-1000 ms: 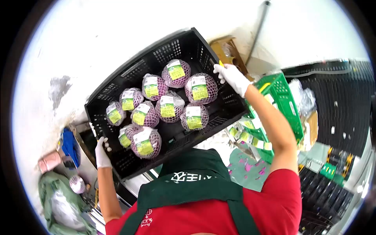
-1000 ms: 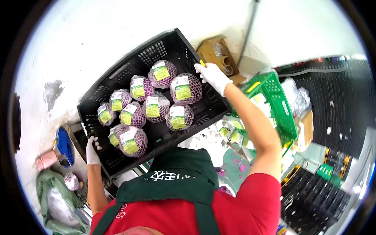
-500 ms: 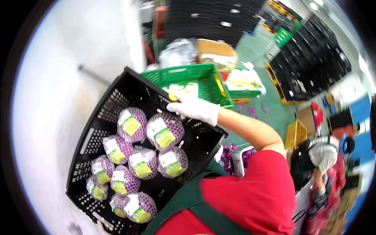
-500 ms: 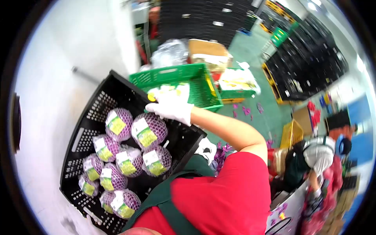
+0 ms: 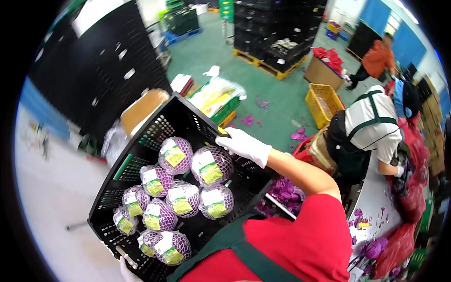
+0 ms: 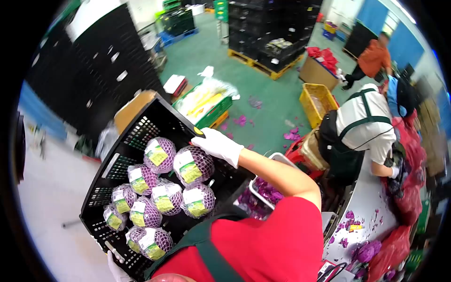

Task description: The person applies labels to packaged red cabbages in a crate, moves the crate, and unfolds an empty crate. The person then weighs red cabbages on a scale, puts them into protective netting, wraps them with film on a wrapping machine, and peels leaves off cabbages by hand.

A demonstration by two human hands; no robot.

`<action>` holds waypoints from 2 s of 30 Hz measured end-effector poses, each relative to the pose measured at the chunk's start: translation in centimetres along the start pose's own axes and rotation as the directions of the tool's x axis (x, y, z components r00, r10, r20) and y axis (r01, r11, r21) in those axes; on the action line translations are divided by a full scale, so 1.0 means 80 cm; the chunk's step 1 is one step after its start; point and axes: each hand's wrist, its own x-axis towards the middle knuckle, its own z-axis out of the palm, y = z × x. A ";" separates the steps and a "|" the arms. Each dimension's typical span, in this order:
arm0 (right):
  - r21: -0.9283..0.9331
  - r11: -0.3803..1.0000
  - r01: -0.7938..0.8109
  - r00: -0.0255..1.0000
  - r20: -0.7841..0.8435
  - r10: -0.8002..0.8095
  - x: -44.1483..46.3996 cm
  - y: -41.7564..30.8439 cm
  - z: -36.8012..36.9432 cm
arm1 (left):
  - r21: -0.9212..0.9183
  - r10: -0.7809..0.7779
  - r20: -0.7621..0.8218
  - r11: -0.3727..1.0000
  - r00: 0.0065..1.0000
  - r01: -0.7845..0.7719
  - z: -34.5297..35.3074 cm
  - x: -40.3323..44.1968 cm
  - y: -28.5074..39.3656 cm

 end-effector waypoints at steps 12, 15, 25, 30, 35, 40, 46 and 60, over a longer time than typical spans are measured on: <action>0.415 0.893 -0.176 0.885 -0.330 0.328 -0.207 0.110 -0.286 | 0.478 0.025 0.180 0.871 0.983 -0.109 0.368 -0.025 0.093; 0.541 0.819 -0.192 0.874 -0.286 0.393 -0.248 0.151 -0.347 | 0.583 0.071 0.164 0.798 0.984 -0.155 0.449 -0.082 0.102; 0.732 0.664 -0.154 0.692 -0.399 0.601 -0.215 0.319 -0.441 | 0.741 -0.166 0.375 0.645 0.912 -0.187 0.721 0.087 -0.018; 0.781 0.612 -0.124 0.652 -0.401 0.644 -0.203 0.349 -0.447 | 0.767 -0.153 0.397 0.597 0.905 -0.235 0.800 0.113 -0.026; 0.751 0.653 -0.099 0.617 -0.468 0.632 -0.158 0.343 -0.498 | 0.771 -0.152 0.424 0.578 0.893 -0.268 0.901 0.153 -0.025; 0.765 0.642 -0.061 0.663 -0.449 0.598 -0.064 0.421 -0.545 | 0.778 -0.054 0.409 0.542 0.911 -0.318 0.975 0.177 -0.051; 0.751 0.655 -0.085 0.692 -0.429 0.581 0.087 0.482 -0.655 | 0.752 -0.040 0.366 0.602 0.930 -0.270 1.071 0.246 -0.086; 0.666 0.728 -0.164 0.736 -0.409 0.540 0.375 0.553 -0.852 | 0.662 -0.045 0.247 0.738 0.968 -0.135 1.289 0.420 -0.169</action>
